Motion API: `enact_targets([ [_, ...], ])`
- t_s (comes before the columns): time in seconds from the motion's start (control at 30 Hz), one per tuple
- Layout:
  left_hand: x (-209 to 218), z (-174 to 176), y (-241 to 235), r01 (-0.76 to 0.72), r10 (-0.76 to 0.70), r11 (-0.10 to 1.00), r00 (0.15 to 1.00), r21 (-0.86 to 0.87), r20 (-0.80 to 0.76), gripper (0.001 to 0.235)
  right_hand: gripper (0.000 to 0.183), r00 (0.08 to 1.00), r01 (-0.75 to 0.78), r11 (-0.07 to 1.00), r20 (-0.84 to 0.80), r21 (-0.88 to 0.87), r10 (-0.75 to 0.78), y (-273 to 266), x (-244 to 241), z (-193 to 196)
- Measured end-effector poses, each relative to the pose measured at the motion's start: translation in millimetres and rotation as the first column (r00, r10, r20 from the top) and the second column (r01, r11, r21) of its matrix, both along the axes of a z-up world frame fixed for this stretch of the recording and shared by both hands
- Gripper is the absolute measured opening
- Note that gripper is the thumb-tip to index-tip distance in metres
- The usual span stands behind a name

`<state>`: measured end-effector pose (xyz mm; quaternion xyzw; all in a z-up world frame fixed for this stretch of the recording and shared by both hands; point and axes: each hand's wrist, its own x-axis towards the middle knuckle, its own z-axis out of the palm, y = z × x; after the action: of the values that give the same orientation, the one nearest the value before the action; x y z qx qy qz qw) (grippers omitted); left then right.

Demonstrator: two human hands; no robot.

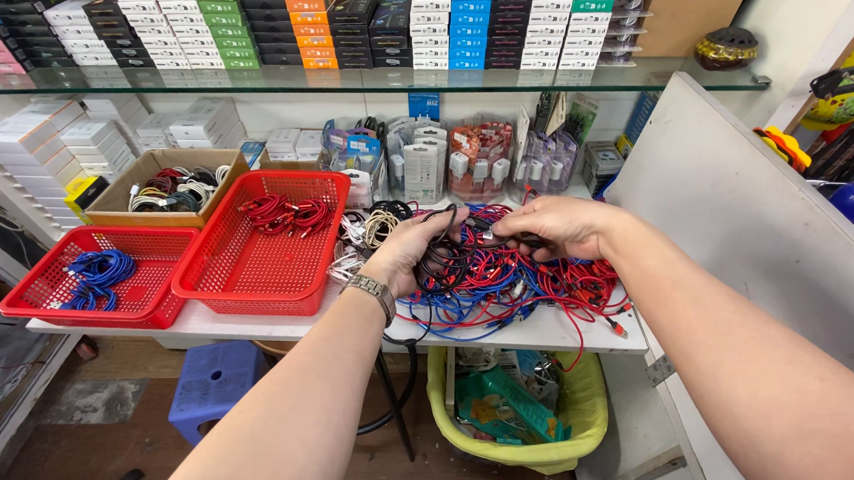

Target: The person sorts a large pile of tangled USB cables on a table, untangling and coiling them by hand. They place the organized cables into red plastic baskets and a cardboard box, separating them by color and type.

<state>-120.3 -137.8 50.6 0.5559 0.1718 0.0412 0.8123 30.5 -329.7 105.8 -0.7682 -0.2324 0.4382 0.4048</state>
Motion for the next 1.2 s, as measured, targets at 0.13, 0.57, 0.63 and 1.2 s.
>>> enact_targets([
  [0.13,9.2,0.1,13.0,0.052,-0.048,0.988,0.998,0.145,-0.032,0.031,0.019,0.96,0.125,0.975,-0.272,0.184,-0.072,-9.6,-5.2,-10.2],
  [0.57,19.8,-35.2,14.2,-0.297,0.291,0.946,0.955,0.128,0.063,0.024,0.02,0.748,0.599,0.75,-0.529,0.281,-0.4,26.8,41.0,-89.0],
  [0.63,22.9,-39.1,24.6,-0.224,0.223,0.972,0.975,-0.067,-0.012,0.022,0.016,0.649,0.674,0.68,-0.671,0.289,-0.358,32.5,55.5,-104.6],
  [1.2,28.4,-30.1,43.7,-0.077,0.088,0.98,0.995,-0.182,0.052,0.037,0.032,0.846,-0.07,0.977,0.532,0.199,-0.048,92.7,11.2,-54.4],
])
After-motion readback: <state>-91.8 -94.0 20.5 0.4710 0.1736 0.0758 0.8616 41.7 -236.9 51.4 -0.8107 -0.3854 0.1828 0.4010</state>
